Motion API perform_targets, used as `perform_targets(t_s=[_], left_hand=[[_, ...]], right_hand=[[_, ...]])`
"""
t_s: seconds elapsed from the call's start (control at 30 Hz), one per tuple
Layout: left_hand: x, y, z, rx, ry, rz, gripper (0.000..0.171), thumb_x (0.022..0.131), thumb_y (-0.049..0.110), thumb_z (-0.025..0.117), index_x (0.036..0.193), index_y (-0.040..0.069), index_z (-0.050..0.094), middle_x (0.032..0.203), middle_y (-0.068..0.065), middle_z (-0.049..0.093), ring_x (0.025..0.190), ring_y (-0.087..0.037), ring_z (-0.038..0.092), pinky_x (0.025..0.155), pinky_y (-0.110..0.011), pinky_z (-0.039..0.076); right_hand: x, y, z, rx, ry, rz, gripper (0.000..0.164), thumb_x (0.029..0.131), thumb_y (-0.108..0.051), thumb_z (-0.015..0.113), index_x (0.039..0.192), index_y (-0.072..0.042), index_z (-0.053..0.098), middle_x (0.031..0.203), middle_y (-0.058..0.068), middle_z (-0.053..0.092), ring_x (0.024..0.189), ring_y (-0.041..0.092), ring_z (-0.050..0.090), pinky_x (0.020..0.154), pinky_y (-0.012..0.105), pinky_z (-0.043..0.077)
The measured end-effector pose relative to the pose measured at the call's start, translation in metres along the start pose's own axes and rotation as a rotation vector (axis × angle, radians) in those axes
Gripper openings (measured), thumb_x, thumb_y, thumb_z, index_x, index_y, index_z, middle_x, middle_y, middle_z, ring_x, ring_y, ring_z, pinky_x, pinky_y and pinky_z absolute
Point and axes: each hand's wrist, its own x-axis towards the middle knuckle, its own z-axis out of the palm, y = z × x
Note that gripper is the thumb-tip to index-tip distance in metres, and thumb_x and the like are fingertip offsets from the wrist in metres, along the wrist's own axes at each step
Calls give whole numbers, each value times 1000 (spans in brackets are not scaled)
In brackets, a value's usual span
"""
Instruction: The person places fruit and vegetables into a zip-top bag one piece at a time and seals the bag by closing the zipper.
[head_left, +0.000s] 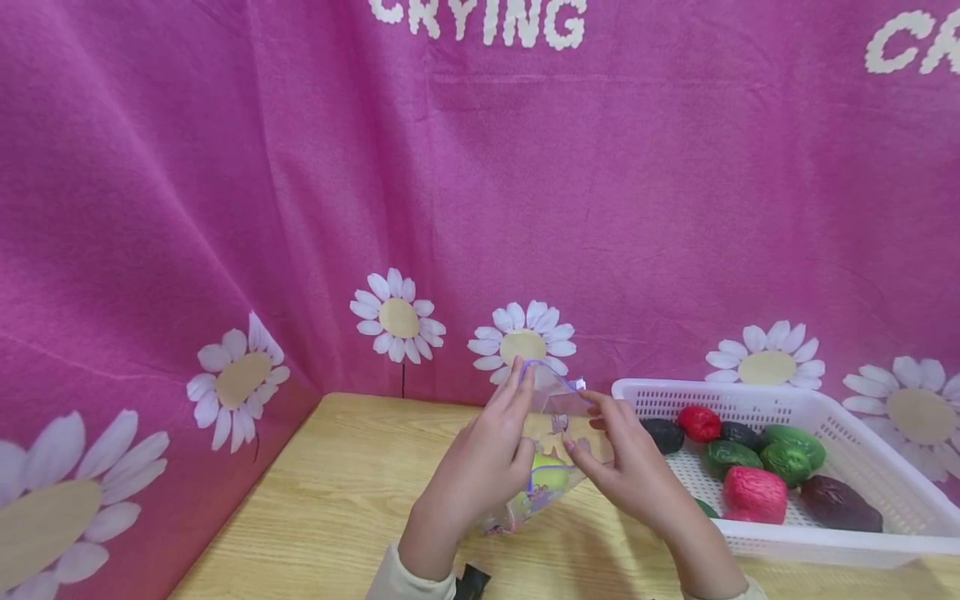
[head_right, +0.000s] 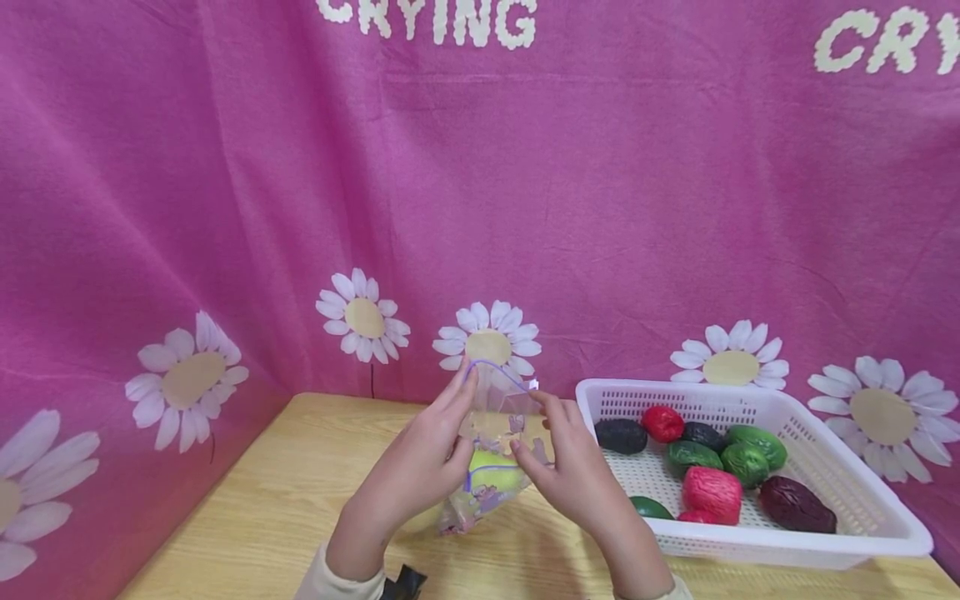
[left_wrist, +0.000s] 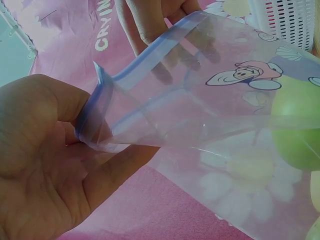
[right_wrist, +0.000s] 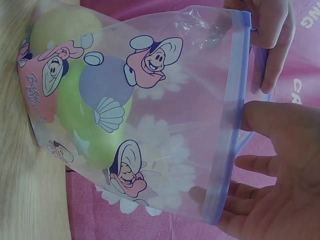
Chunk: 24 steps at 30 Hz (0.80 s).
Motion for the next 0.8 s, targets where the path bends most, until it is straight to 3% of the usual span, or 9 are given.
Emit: perform_targets(t_s=[0.17,0.3,0.43,0.47,0.6,0.67,0.7,0.73,0.8], left_hand=[[-1,0,-1,-10,-1,-7,74,94,3,55,161,5,24,170,-5,8,49,-5,25,43,-17,32],[-2,0,-2,-42,21,5,74,94,2,54,161,4,24,170,-4,7,56,-6,35,44,-17,34],[-1,0,-5,-116,46,16,75,93,-1,53,161,4,22,170,-4,5,55,-3,31,46,-16,34],[-1,0,-5,-133,50,14,75,93,-2,52,161,4,21,169,-4,4,51,-3,23,47,-16,33],[-1,0,-6,-165,60,0,75,93,-4,52,161,4,21,169,-4,3,50,-2,22,47,-16,33],[-1,1,-5,-158,54,5,75,93,-3,52,161,4,21,169,-4,4,64,-2,48,52,-17,38],[-1,2,-4,-143,48,11,74,93,-2,52,161,4,21,169,-5,5,83,-6,60,61,-18,47],[-1,3,-2,-119,45,22,74,94,-1,52,161,4,22,169,-5,6,108,-12,62,74,-21,53],[-1,6,2,-37,36,58,74,93,2,54,160,0,23,169,-8,9,147,-22,36,103,-33,49]], right_hand=[[0,-1,0,-4,-11,-14,56,88,-14,76,137,-1,53,120,18,60,107,33,64,84,47,57],[2,-1,-1,-6,46,-24,48,86,-9,77,129,0,59,112,17,60,100,26,63,78,41,58],[3,-2,-4,-62,126,35,28,84,-7,76,111,-4,68,102,15,57,90,24,56,73,35,52],[3,-2,-6,-86,130,56,23,84,-7,76,106,-5,70,101,15,56,91,25,55,74,37,49],[1,-1,-12,-138,62,121,13,86,-11,73,97,-5,76,97,11,62,89,27,57,78,43,47],[1,0,-14,-122,14,139,14,88,-11,72,99,-4,78,94,6,66,82,21,59,74,38,50],[1,0,-15,-97,-4,136,15,90,-10,71,101,-3,78,94,5,68,79,17,60,71,35,52],[1,-1,-15,-70,-19,124,17,91,-9,70,104,-2,78,94,4,70,75,15,62,69,33,54],[1,-4,-15,-7,-42,101,20,93,-8,69,109,-1,77,101,6,72,78,13,66,70,30,57]])
